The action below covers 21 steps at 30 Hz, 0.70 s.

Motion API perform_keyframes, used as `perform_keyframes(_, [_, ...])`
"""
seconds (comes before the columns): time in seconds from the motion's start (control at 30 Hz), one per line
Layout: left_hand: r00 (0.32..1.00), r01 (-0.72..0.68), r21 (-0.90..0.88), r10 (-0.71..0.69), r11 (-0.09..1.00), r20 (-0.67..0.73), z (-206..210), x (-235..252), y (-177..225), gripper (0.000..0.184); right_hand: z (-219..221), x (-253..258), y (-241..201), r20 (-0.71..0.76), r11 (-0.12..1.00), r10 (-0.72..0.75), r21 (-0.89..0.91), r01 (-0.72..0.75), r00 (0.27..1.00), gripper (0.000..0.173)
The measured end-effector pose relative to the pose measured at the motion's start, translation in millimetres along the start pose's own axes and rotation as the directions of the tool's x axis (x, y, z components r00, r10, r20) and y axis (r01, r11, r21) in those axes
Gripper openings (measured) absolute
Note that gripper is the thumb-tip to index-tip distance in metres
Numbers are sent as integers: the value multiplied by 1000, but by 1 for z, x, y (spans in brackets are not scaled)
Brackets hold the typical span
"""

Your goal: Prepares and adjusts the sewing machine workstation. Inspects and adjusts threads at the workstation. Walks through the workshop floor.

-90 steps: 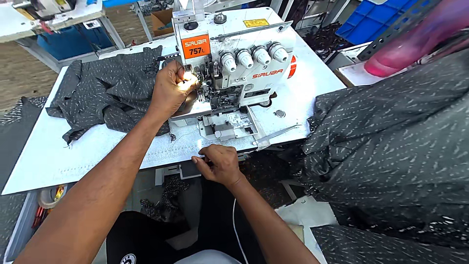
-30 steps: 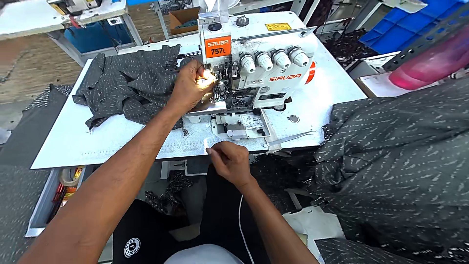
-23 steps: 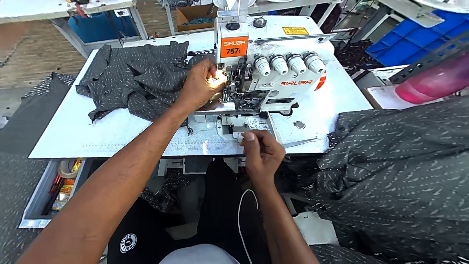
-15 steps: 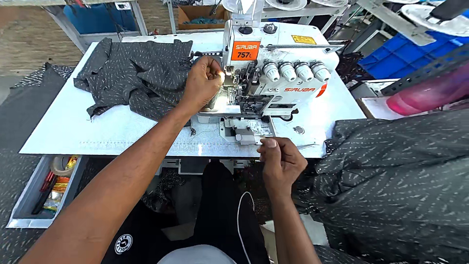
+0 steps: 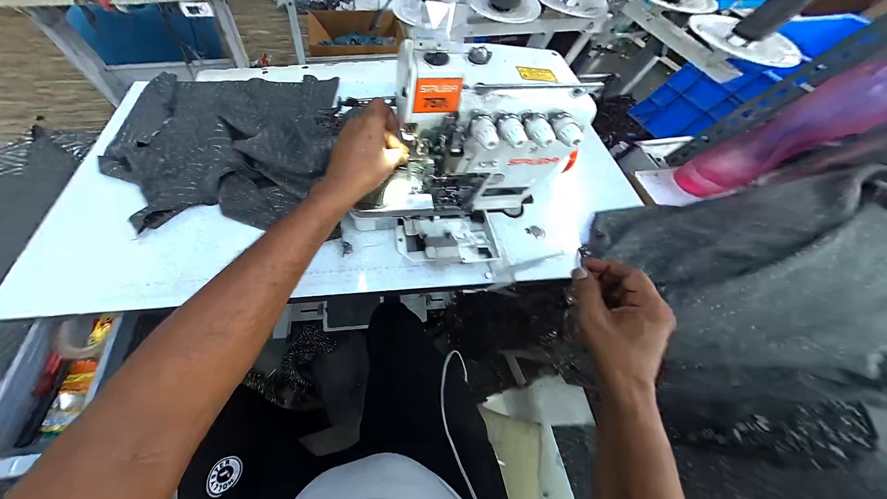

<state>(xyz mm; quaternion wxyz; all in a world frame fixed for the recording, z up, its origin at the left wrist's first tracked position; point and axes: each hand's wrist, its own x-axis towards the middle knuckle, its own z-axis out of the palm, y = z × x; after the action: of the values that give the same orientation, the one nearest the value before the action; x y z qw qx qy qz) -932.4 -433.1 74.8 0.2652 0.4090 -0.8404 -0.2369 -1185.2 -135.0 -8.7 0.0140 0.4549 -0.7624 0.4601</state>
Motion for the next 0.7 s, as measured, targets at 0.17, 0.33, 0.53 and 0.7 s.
perform_keyframes(0.17, [999,-25,49,24,998,26,1,-4,8,48,-22,20,13,141,981,43,-191,-15,989,25])
perform_keyframes(0.33, [1000,-6,0,6,1000,-28,8,1,-4,47,-20,56,31,442,903,-212,-251,348,871,23])
perform_keyframes(0.53, [993,-48,-159,29,986,-116,5,-10,-11,38,1,70,42,548,849,-357,-147,507,756,13])
perform_keyframes(0.7, [957,-79,-388,-39,918,-287,-10,-34,-11,26,18,55,28,503,774,-537,-26,632,678,16])
